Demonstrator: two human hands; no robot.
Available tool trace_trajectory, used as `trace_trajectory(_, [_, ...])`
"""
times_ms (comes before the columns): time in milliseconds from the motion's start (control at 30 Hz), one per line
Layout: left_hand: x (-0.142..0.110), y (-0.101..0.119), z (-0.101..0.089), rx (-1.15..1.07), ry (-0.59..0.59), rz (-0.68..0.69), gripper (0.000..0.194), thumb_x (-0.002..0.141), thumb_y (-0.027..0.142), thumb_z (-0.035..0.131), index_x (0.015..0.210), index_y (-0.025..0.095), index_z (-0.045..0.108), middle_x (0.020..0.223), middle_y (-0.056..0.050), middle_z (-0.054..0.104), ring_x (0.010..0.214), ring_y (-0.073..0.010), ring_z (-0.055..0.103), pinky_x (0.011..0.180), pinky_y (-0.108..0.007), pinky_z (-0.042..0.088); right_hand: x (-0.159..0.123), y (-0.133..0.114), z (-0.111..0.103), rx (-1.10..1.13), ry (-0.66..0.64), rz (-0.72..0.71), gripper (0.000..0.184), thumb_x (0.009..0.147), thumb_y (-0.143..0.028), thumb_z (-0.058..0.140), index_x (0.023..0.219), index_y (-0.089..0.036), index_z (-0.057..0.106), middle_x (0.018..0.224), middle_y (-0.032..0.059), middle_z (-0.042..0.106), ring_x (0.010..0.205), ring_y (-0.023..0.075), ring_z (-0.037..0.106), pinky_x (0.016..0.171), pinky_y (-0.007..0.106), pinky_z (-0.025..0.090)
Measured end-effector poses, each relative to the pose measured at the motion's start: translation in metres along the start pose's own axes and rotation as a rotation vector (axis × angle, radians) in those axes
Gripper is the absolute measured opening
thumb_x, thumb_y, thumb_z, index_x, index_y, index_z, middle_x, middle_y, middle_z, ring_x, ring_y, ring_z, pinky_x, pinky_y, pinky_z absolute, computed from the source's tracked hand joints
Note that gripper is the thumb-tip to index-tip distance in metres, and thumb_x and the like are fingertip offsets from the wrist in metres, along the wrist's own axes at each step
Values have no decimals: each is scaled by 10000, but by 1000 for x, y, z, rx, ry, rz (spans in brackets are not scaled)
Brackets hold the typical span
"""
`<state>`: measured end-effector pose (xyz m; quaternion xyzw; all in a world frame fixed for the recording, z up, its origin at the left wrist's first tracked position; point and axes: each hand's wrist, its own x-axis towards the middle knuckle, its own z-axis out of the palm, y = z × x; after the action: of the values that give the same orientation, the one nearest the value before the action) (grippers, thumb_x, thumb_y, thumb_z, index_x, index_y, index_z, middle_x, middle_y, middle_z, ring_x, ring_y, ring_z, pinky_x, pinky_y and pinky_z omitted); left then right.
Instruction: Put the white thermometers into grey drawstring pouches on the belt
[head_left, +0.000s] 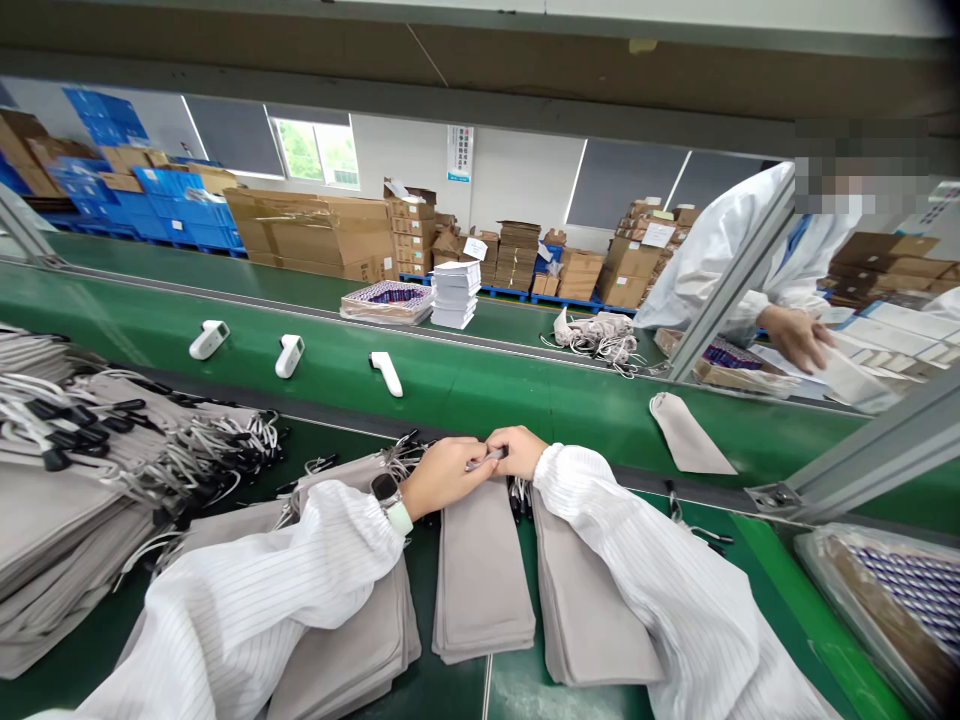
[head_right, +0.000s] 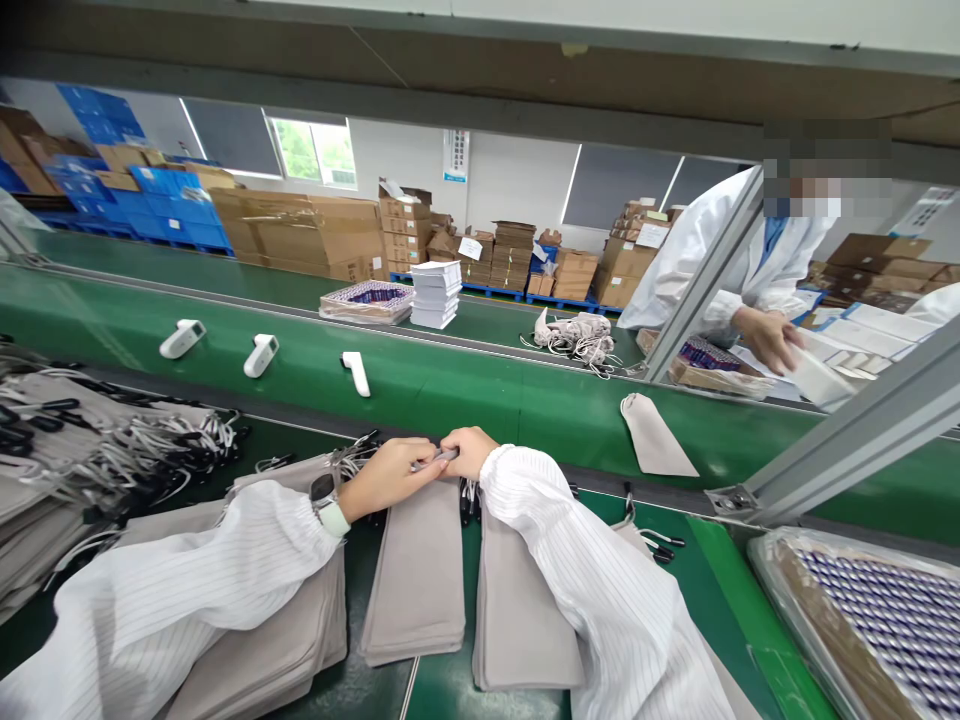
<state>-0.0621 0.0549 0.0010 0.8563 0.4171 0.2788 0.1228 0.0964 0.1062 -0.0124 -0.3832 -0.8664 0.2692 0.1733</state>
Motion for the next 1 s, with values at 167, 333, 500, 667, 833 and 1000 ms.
trace_trajectory(167, [1, 0, 1, 7, -9, -4, 277, 783, 240, 429, 524, 158, 377, 556, 24, 419, 528, -96, 396, 512, -223, 269, -1, 1, 0, -4, -3, -7, 224, 565, -290, 591, 493, -152, 430, 593, -42, 428, 573, 74, 371, 531, 188, 278])
trace_trajectory(333, [1, 0, 0, 17, -14, -5, 277, 783, 243, 425, 522, 160, 384, 554, 22, 423, 528, -100, 403, 517, -226, 270, -1, 0, 0, -14, -6, -2, 207, 566, -283, 591, 498, -150, 448, 605, -39, 443, 579, 75, 379, 533, 189, 283])
trace_trajectory(500, [0, 0, 0, 28, -15, -3, 270, 784, 236, 419, 526, 161, 389, 562, 20, 432, 534, -101, 413, 519, -226, 271, -1, -3, -2, -25, -14, 5, 205, 567, -274, 590, 491, -150, 445, 590, -42, 432, 577, 76, 381, 535, 191, 286])
trace_trajectory(667, [0, -1, 1, 48, -14, -5, 285, 790, 247, 418, 523, 164, 360, 553, 25, 416, 525, -100, 401, 513, -223, 261, -2, -5, -3, -28, -14, 17, 200, 568, -275, 591, 500, -152, 448, 579, -43, 423, 583, 80, 384, 545, 194, 293])
trace_trajectory(833, [0, -1, 1, 77, -27, 4, 284, 801, 252, 407, 534, 164, 365, 569, 21, 435, 542, -102, 421, 520, -215, 272, 0, -6, 0, -31, -10, 26, 203, 577, -283, 596, 510, -147, 461, 589, -39, 432, 591, 83, 398, 560, 200, 309])
trace_trajectory(1000, [-1, -3, 2, 134, -36, 21, 283, 819, 266, 388, 556, 164, 404, 594, 8, 465, 570, -118, 453, 532, -228, 290, -9, -8, -28, 113, -268, 0, 202, 576, -295, 625, 699, -148, 560, 677, -22, 521, 647, 99, 473, 596, 210, 368])
